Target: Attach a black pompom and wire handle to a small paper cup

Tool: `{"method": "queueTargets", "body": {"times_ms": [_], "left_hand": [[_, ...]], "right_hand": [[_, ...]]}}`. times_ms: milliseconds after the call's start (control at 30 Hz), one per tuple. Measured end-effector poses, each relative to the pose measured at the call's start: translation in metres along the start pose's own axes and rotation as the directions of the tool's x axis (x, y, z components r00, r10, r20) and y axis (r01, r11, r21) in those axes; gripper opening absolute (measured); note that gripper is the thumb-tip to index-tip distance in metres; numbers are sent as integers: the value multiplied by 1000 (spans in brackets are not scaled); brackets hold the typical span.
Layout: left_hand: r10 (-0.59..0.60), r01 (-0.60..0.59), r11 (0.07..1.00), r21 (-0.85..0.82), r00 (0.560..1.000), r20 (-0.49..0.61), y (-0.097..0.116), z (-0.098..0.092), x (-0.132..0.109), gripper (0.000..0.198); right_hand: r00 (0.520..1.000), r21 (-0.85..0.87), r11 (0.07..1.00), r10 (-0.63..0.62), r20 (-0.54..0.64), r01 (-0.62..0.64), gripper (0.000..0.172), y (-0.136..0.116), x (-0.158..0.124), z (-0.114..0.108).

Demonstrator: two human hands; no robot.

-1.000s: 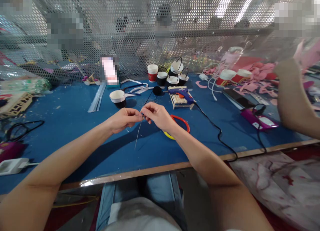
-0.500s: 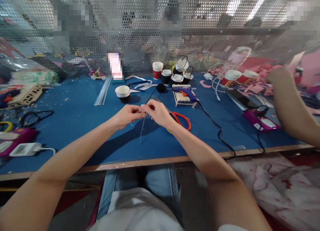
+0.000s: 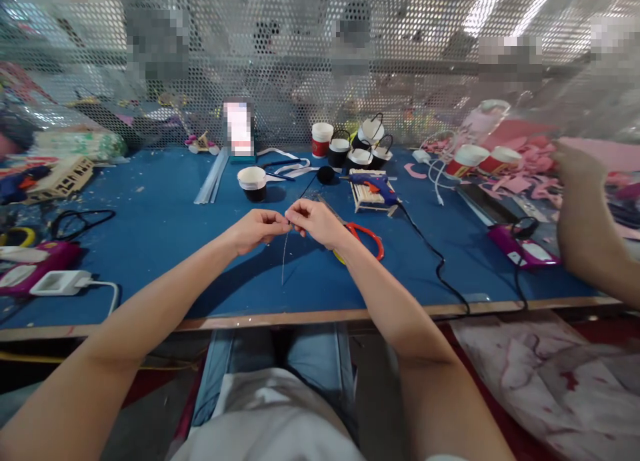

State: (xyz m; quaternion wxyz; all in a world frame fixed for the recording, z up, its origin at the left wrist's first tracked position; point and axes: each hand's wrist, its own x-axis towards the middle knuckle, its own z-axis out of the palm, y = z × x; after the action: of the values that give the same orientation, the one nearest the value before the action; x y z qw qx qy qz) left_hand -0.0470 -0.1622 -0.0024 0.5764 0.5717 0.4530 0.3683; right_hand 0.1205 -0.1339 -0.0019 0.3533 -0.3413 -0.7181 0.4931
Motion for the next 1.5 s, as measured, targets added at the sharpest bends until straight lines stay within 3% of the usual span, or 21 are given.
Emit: {"method": "queueTargets", "body": {"times_ms": [167, 333, 567, 900, 1200, 1500], "left_hand": [[61, -55, 988, 142, 997, -41, -2, 1, -1, 24], [55, -47, 989, 142, 997, -58, 2, 3, -4, 23], [-19, 19, 1000, -2, 1000, -14, 5, 2, -7, 23], [41, -37, 994, 107, 999, -35, 9, 5, -10, 22], [14, -12, 996, 84, 1000, -26, 10, 5, -12, 22], [23, -20, 995, 100, 1000, -19, 9, 3, -11, 25]], "right_hand": [[996, -75, 997, -38, -85, 31, 31, 3, -4, 6], [990, -91, 995, -42, -134, 30, 33, 4, -4, 9], [1000, 132, 991, -3, -17, 5, 32, 6, -5, 6], [991, 28, 1000, 0, -130, 4, 31, 1, -7, 8], [999, 174, 984, 28, -44, -20, 27, 2, -9, 8], [996, 96, 995, -2, -84, 10, 28, 4, -8, 7]]}}
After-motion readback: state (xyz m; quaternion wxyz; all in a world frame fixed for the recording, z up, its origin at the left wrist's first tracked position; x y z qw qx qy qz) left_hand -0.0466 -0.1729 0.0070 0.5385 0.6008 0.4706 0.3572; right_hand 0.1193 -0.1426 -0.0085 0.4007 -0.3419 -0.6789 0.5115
